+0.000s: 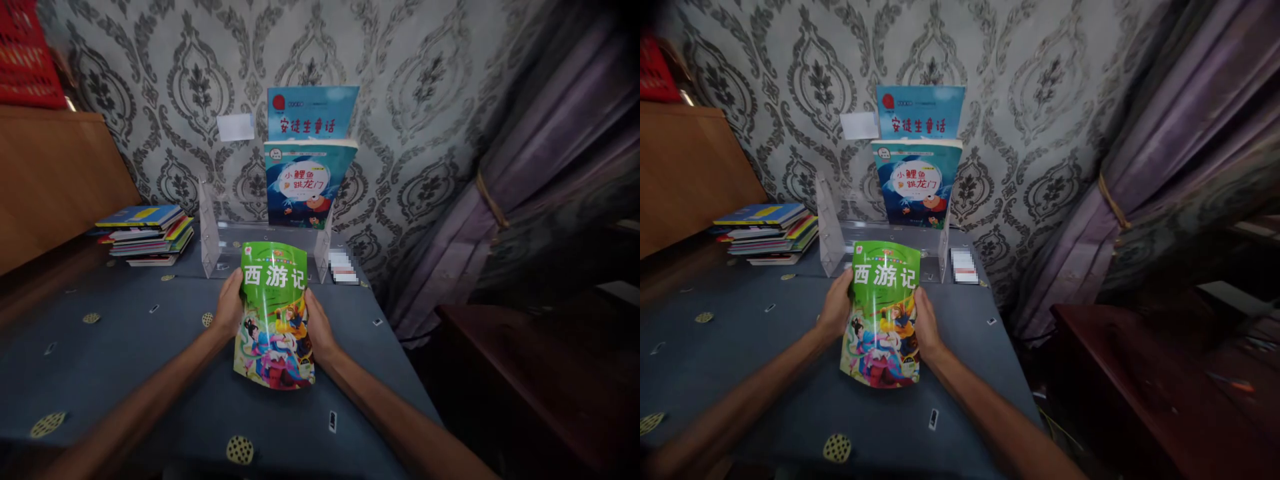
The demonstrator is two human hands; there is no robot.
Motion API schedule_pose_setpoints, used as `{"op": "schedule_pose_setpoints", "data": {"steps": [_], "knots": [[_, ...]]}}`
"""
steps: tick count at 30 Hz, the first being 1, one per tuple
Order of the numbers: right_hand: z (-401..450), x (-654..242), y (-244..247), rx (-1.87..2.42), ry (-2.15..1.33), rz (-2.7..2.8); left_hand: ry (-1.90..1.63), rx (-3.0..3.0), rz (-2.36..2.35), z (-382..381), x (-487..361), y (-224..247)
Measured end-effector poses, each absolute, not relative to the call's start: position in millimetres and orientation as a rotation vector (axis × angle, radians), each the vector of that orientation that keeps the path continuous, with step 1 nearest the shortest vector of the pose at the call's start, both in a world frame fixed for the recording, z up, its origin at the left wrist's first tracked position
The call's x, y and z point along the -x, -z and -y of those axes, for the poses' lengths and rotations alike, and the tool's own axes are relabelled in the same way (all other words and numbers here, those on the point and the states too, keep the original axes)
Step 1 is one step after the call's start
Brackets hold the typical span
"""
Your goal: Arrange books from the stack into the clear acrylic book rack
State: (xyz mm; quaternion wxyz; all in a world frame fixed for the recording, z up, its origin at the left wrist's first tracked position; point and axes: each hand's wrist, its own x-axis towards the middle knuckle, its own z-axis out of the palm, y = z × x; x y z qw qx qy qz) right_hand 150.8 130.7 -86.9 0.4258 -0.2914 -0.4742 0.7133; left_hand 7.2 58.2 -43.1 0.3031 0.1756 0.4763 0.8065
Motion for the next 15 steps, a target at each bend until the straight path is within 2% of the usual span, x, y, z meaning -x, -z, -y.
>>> {"op": "schedule_pose_setpoints", "data": {"steps": [15], "knots": [[-119, -160, 83, 0.581, -1.502, 1.429, -1.948, -0.881, -1.262, -44, -6, 44]]}}
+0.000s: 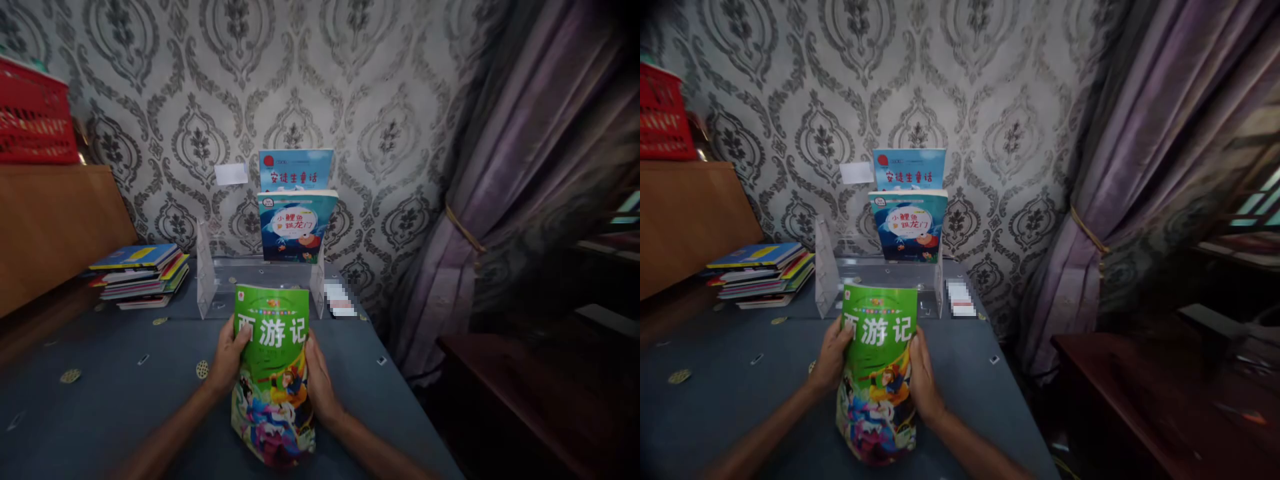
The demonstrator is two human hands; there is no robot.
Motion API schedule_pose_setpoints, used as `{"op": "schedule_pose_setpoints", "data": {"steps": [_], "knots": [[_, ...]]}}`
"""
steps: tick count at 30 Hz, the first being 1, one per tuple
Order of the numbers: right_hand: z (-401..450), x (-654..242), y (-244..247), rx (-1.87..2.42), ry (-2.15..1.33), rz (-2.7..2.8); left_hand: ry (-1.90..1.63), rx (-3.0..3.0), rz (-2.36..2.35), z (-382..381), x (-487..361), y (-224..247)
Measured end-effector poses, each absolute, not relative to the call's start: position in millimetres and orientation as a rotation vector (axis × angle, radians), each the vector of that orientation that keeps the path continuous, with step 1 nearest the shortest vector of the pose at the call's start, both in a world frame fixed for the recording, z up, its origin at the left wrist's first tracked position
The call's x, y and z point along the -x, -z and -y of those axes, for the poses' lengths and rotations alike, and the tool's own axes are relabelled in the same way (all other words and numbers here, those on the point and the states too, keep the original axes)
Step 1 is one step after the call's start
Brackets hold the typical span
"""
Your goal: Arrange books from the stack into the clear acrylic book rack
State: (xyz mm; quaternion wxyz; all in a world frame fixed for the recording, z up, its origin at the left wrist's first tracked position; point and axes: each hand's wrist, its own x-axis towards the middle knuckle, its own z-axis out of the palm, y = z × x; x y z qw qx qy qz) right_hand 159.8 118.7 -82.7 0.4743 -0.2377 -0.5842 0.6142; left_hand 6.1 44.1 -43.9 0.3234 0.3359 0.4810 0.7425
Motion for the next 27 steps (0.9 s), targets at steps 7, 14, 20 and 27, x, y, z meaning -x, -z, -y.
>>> {"op": "schedule_pose_setpoints", "data": {"steps": [7, 14, 20, 27], "knots": [[-130, -177, 69, 0.449, -1.083, 1.649, -2.068, -1.280, -1.453, -35, -2, 40], [-130, -196, 64, 0.444, -0.933, 1.768, -1.866, -1.320, -1.615, -26, 6, 36], [-132, -228, 34, 0.438, -1.092, 2.061, -1.419, -1.543, -1.681, 2, 20, 4], [-129, -232, 12, 0.437, -1.353, 2.038, -1.327, -1.559, -1.742, 6, 18, -21]]}}
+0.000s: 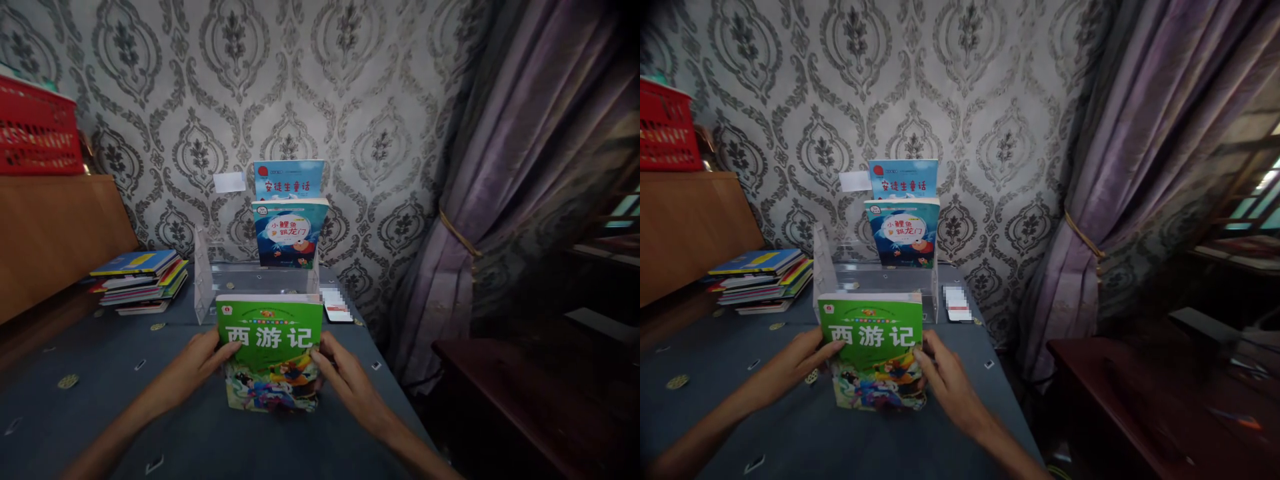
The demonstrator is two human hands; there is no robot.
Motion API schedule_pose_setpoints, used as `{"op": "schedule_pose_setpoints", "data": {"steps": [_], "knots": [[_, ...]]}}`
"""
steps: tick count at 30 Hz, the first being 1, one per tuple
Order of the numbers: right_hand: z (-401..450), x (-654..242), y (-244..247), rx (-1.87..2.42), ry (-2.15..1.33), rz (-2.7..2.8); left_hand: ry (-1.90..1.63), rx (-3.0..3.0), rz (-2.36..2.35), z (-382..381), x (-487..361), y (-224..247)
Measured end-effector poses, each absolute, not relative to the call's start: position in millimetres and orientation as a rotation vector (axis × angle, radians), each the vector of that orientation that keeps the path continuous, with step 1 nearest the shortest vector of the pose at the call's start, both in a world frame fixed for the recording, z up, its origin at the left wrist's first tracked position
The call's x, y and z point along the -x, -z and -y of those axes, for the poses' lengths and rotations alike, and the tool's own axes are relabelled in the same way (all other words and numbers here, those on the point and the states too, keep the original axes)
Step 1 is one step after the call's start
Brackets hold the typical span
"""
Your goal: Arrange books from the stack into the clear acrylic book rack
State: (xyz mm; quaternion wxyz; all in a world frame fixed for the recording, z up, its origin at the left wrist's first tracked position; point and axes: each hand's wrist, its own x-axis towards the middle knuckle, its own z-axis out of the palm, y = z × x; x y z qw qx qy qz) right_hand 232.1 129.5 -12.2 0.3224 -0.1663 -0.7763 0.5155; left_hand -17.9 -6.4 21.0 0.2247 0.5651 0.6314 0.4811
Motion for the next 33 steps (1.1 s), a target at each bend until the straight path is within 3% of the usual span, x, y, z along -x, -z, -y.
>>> {"op": "schedule_pose_setpoints", "data": {"steps": [22, 33], "knots": [[-141, -224, 8, 0.484, -1.383, 1.914, -1.429, -1.402, -1.527, -17, 19, -27], [-207, -203, -36, 0.442, -1.410, 1.800, -1.400, -1.220, -1.319, -89, 45, -70]]}}
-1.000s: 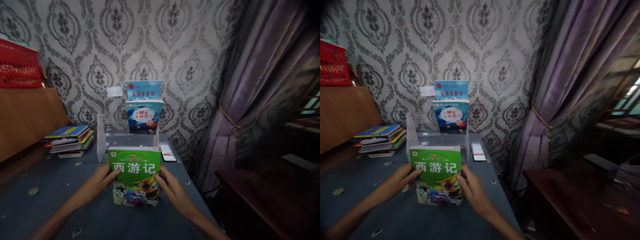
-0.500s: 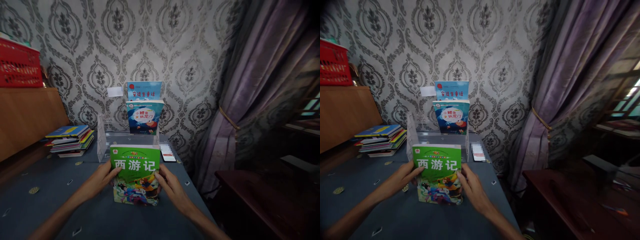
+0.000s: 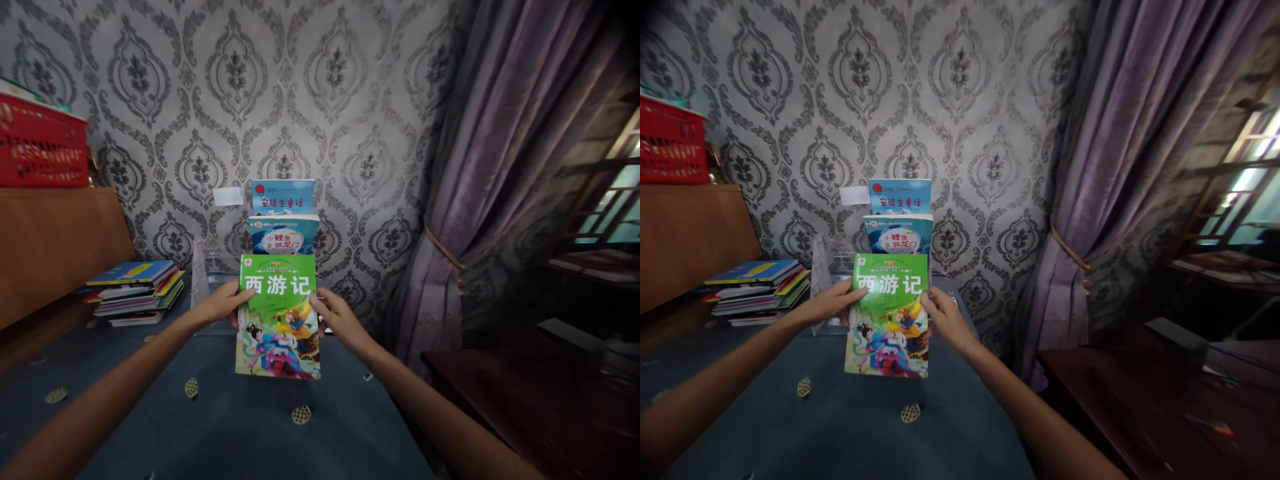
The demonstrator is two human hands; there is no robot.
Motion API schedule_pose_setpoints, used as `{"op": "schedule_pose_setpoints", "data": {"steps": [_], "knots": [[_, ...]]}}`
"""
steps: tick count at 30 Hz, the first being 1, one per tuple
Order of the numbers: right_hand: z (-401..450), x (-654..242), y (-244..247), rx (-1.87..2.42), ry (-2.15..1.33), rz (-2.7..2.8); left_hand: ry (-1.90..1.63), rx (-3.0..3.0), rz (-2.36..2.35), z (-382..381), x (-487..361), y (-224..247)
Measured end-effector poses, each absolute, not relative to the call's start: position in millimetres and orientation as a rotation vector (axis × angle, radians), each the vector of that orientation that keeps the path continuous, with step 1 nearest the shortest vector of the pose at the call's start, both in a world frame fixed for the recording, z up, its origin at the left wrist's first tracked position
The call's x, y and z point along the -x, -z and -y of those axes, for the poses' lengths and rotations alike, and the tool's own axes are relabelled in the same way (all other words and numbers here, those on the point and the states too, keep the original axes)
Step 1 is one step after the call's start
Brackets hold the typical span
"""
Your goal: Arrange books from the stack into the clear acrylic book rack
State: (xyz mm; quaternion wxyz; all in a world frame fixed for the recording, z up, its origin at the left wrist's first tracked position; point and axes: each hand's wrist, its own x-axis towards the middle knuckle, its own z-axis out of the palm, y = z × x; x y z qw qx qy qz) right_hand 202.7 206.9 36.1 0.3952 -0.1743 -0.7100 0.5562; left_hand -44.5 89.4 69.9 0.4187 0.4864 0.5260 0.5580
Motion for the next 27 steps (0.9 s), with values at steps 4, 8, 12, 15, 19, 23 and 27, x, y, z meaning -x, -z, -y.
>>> {"op": "schedule_pose_setpoints", "data": {"steps": [4, 8, 12, 15, 19, 23, 27], "knots": [[-232, -194, -58, 0.418, -1.408, 1.786, -1.429, -1.224, -1.345, -111, 52, -88], [-255, -185, -79, 0.386, -1.340, 1.816, -1.465, -1.278, -1.420, -126, 56, -110], [-276, -174, -100, 0.363, -1.239, 1.843, -1.490, -1.304, -1.569, -139, 60, -133], [-292, -165, -116, 0.361, -1.208, 1.839, -1.568, -1.340, -1.641, -151, 64, -147], [-307, -155, -136, 0.329, -1.097, 1.842, -1.702, -1.449, -1.632, -168, 73, -163], [-317, -150, -151, 0.249, -0.917, 1.844, -1.877, -1.615, -1.552, -180, 80, -173], [-323, -149, -154, 0.201, -0.817, 1.871, -1.914, -1.848, -1.591, -182, 81, -175]]}}
